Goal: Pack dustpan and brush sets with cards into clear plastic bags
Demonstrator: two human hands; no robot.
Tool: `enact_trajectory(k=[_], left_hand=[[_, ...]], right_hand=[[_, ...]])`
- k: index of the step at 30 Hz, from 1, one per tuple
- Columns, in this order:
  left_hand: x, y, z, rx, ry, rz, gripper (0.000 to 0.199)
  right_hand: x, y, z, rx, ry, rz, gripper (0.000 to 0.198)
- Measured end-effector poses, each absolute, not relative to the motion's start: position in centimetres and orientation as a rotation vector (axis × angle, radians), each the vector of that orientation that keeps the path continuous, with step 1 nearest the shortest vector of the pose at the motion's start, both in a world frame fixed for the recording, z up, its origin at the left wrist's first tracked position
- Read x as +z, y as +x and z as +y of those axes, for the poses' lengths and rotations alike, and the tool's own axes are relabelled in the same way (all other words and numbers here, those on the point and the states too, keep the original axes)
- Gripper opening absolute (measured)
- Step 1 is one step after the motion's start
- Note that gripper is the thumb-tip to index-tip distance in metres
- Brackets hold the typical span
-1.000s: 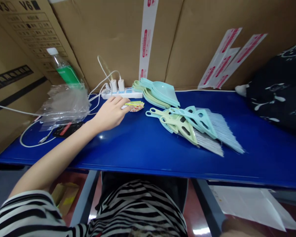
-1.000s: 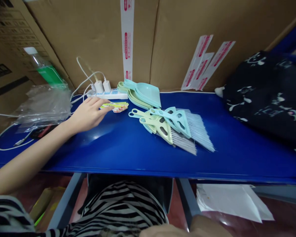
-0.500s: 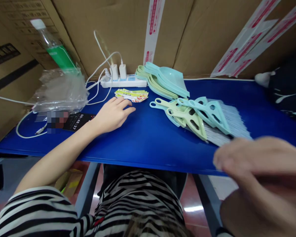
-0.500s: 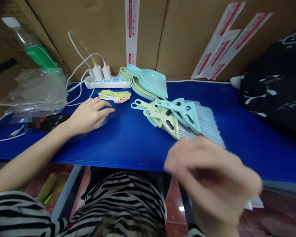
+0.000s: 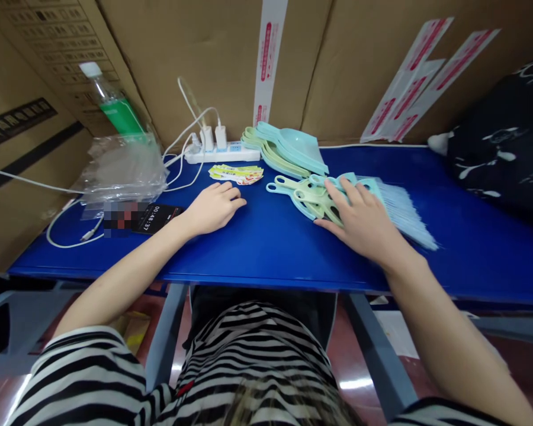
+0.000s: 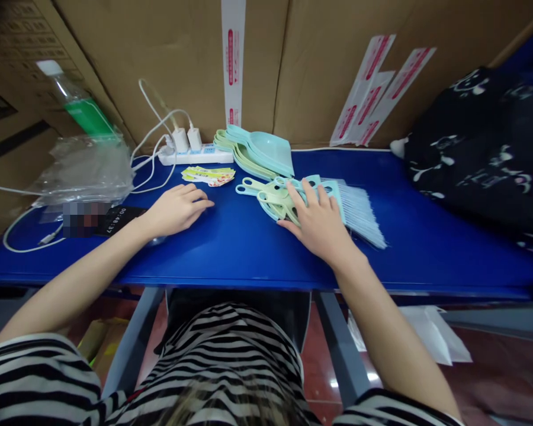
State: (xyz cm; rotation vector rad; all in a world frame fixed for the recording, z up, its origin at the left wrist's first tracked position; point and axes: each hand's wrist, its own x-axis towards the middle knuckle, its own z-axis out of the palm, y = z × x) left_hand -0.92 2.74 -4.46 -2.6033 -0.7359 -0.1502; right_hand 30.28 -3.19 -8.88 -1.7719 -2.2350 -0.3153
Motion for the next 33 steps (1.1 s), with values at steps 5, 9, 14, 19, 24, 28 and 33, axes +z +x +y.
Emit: enact_trajectory(k=[5,9,14,19,24,28,33], left_hand=[[-4.7,-0.3,2.2,-0.073,-2.633,-0.74,0.032],[-4.8,-0.2,2.1,-0.065,-2.649,-0.748,0.033],[-4.8,-0.3,2.2,-0.066,-2.658,-0.77,0.033],[-4.8,-0.3,2.1,-0.061,-2.655,-0.764,0.032],[-4.7,-0.2,2.0,-0.053,-2.642,-0.763,0.032],[-4.7,-0.2,2.0,-0.042,-2.651,-0.77,0.033],[-4.6,-0.2,2.1,-0.039,-2.659,-0.778,0.034]], right_hand=[[-9.2,30.2,-2.9,-0.381,-1.748,-2.222,0.068],[-9.3,30.9,-2.6,-0.391,-1.684,-2.23,0.065],[-9.0,32.1,-2.0,-0.326,-1.62,-2.282,0.063],[-8.4,32.9,-2.1,-0.217,-1.595,-2.295,0.065],[-6.1,32.8,-2.3,-0.153,-1.54,-2.249,0.056],[-2.5,32.4,-0.6,-0.163,-1.526,-2.241,0.049],[-0.5,31.8,4.8,-0.166,-1.566,-2.313,0.039]])
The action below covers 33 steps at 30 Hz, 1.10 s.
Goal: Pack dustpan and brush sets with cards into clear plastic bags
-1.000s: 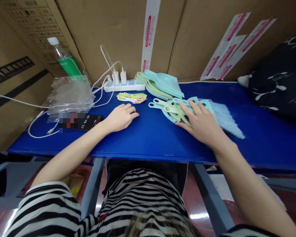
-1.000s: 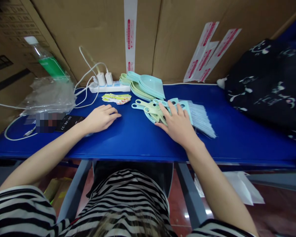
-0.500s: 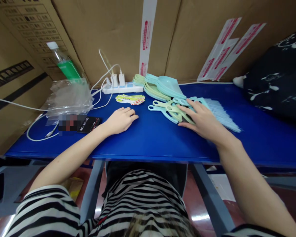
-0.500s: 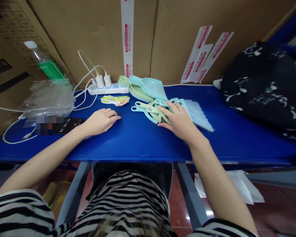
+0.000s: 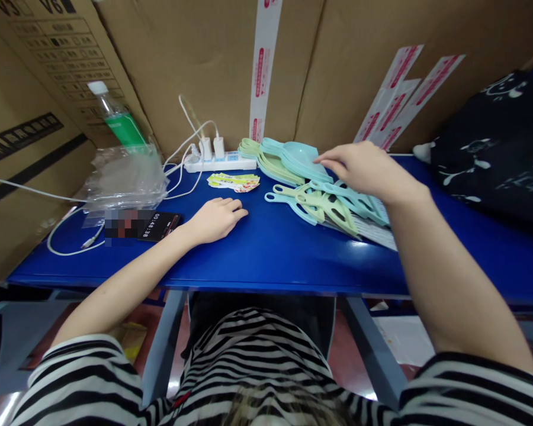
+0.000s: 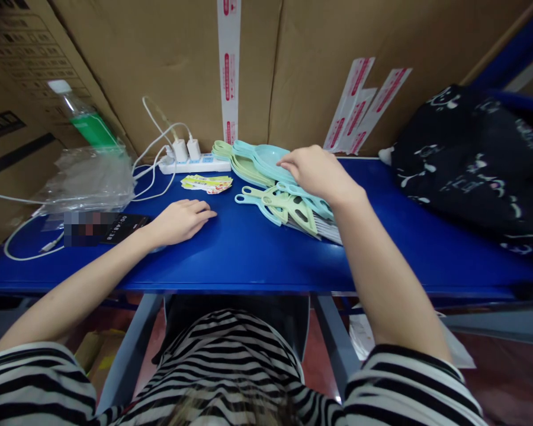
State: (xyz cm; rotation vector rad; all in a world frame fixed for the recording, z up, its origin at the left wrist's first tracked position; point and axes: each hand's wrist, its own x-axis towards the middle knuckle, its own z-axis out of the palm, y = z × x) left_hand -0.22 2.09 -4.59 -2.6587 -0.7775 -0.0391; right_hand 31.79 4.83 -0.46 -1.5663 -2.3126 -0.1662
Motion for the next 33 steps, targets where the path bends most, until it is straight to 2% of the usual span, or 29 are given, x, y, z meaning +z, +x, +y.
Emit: enact_trajectory(k=[3,9,14,19,25,28,33], left_hand=[[-4.6,-0.3,2.0,-0.015,-2.651,-0.783,0.033],[-4.5,-0.6,2.1,0.019,-2.648,-0.797,0.033],[-4.4,-0.9,2.3,-0.001,-2.644,-0.803,0.032],[-4.3,-0.1,1.6,-0.025,-2.635,-0.816,0.028],[-4.6,1.0,0.3,0.127,-2.739,-0.688,0.036],[-4.9,1.1,0.2,0.14,-2.758,-0.674,0.038],[-4.9,0.6,0.7,0.067,-2.756,-0.635,0.039]], right_hand=[[-1.8,31.1,7.8,-0.295,-1.638,-2.256,0.033],[-4.4,30.1,8.6,-0.236,-1.678,-2.203,0.036],[-3.4,31.7,7.6,-0.219,-1.603,-2.171,0.033],[-1.2,32.6,6.4,-0.2,-1.633,-2.141,0.015],[-0.1,31.6,5.0,-0.195,-1.665,-2.111,0.042],[-0.4,31.5,5.2,-0.176,-1.638,-2.181,0.043],[-0.7,30.6,5.5,-0.2,-1.505,-2.301,0.033]])
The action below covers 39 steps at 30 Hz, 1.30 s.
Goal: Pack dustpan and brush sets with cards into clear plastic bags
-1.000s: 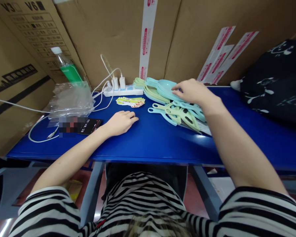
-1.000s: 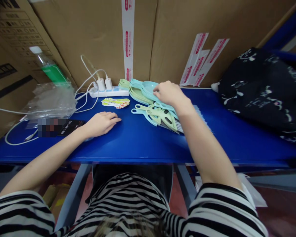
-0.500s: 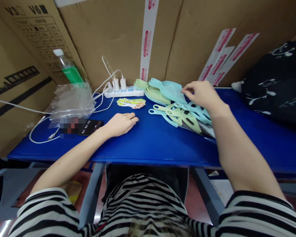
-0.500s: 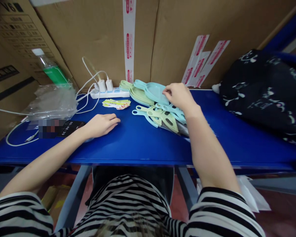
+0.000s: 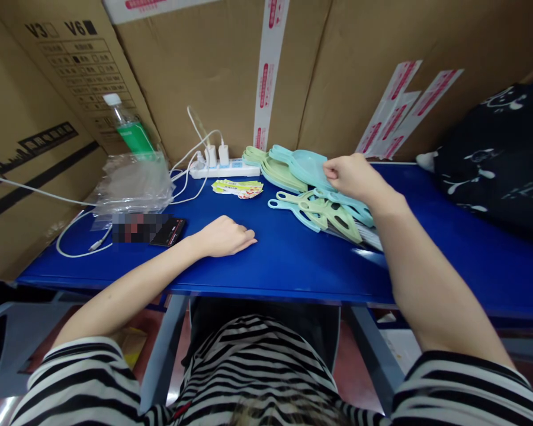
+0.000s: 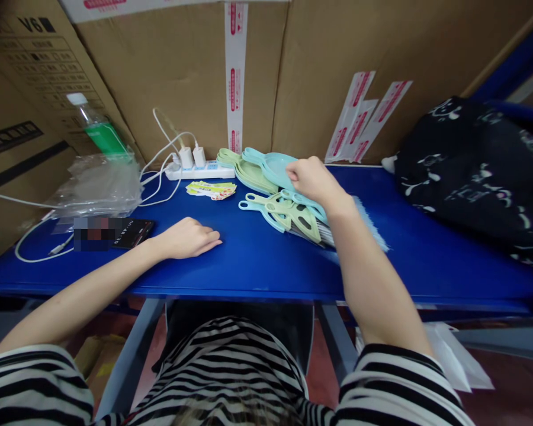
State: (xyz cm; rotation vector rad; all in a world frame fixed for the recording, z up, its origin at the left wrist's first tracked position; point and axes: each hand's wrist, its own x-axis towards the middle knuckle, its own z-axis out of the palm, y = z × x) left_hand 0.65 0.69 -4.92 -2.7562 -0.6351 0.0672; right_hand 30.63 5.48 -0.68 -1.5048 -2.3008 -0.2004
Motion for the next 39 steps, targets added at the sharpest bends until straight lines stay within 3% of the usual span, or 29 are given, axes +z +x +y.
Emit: enact_trajectory(k=[10,26,39], left_hand=[[-5.3,0.5,0.9,0.112,-2.673,-0.642,0.033],[-5.5,0.1,1.3,0.053,-2.677,-0.653,0.038],[-5.4,0.1,1.3,0.112,-2.652,-0.694,0.035]], right_hand=[[-2.0,21.0,1.3,-0.178,-1.164,-2.836,0.024],[-2.0,21.3,1.6,-0.276,-1.372,-2.858,0.03],[-2.1,21.6,1.8,-0.204,-1.264,-2.892,0.024]])
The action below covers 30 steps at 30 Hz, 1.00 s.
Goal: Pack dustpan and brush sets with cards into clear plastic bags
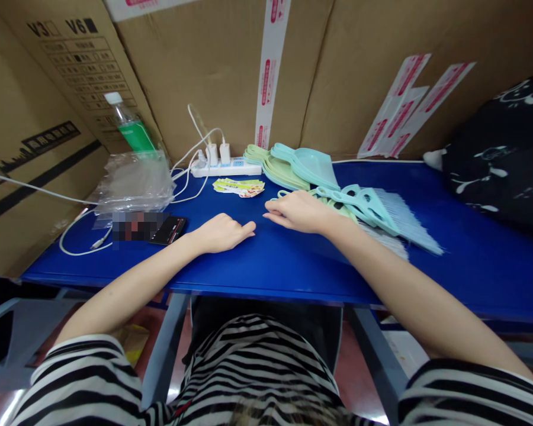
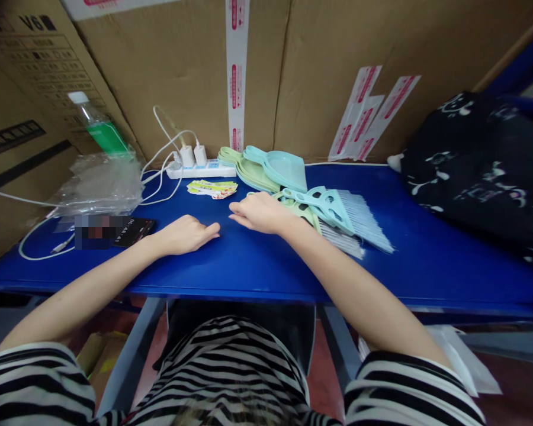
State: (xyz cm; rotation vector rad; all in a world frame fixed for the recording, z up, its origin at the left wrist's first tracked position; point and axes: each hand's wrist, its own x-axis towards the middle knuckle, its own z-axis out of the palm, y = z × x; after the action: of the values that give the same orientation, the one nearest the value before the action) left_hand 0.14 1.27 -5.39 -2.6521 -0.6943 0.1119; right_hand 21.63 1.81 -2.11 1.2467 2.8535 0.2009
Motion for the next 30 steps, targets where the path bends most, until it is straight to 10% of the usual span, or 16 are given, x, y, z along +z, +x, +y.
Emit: enact_trajectory(k=[30], left_hand=[[-5.1,-0.1,1.3,0.088,-2.67,-0.642,0.023]], right_hand=[[-3.4,21.7,2.3,0.068,1.158,2.893,0.025]])
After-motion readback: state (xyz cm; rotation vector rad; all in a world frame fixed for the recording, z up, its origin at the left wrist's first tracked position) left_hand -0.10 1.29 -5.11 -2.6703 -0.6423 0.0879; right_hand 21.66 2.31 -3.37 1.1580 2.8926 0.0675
